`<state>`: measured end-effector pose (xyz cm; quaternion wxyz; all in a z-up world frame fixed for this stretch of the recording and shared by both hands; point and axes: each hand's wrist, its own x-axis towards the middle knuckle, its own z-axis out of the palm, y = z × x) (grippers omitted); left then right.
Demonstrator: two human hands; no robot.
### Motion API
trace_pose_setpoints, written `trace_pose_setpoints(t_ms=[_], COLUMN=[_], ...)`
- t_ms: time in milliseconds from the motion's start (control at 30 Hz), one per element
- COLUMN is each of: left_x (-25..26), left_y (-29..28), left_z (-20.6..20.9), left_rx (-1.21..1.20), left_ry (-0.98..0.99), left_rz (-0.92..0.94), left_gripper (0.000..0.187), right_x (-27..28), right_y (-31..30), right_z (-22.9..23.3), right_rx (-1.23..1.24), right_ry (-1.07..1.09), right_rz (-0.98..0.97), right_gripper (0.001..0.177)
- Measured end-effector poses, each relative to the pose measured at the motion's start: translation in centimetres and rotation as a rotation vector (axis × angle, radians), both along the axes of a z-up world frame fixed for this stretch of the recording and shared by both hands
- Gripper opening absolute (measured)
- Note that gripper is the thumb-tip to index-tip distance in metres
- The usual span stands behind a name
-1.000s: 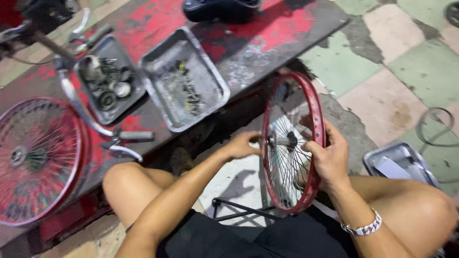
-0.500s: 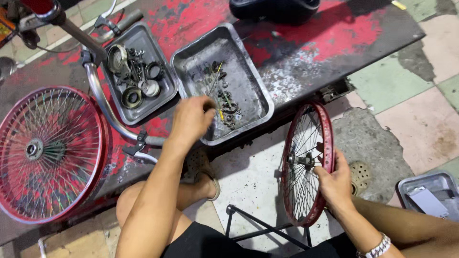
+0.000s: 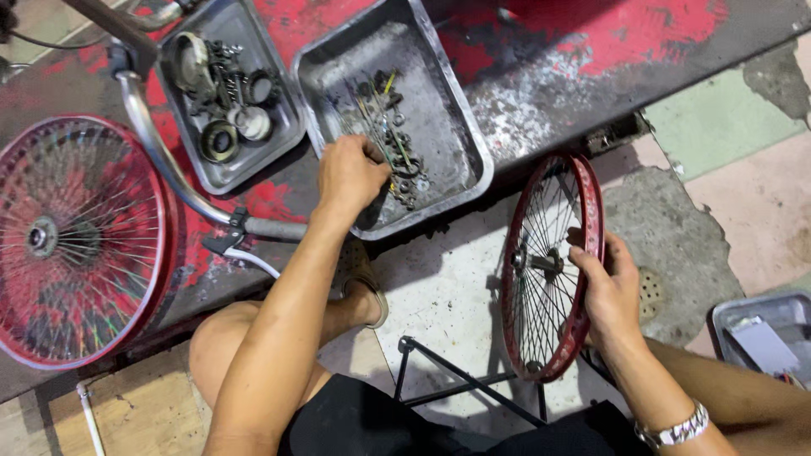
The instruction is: The person manipulates bicycle spokes and a red rim by hand, using pliers and a screwdriver to insert and adjust spokes into the rim and hub.
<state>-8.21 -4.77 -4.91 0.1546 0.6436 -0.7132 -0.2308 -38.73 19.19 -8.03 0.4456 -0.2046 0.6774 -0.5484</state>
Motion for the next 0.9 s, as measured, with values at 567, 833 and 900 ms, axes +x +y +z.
trace_pose_setpoints(t_ms=[567, 833, 900], left_x=[-6.3, -13.1, -13.4], left_y=[13.5, 21.4, 21.8], left_z=[7.7, -11.0, -14.4], left_rx=[0.021, 0.506, 0.547], left_ry=[0.705, 1.139, 1.271], left_rz=[-0.179, 0.193, 0.422], left_gripper=[0.016, 0.018, 0.018], right_x=[-1.8, -4.1, -4.4], right_y=[1.9, 2.9, 2.9], right_z=[0.7, 0.5, 0.3], right_rx=[-0.013, -0.025, -0.066], right_ry=[-0.163, -0.052, -0.037], right_rz=[-0.043, -0.035, -0.024], right_gripper=[0.028, 0.03, 0.03])
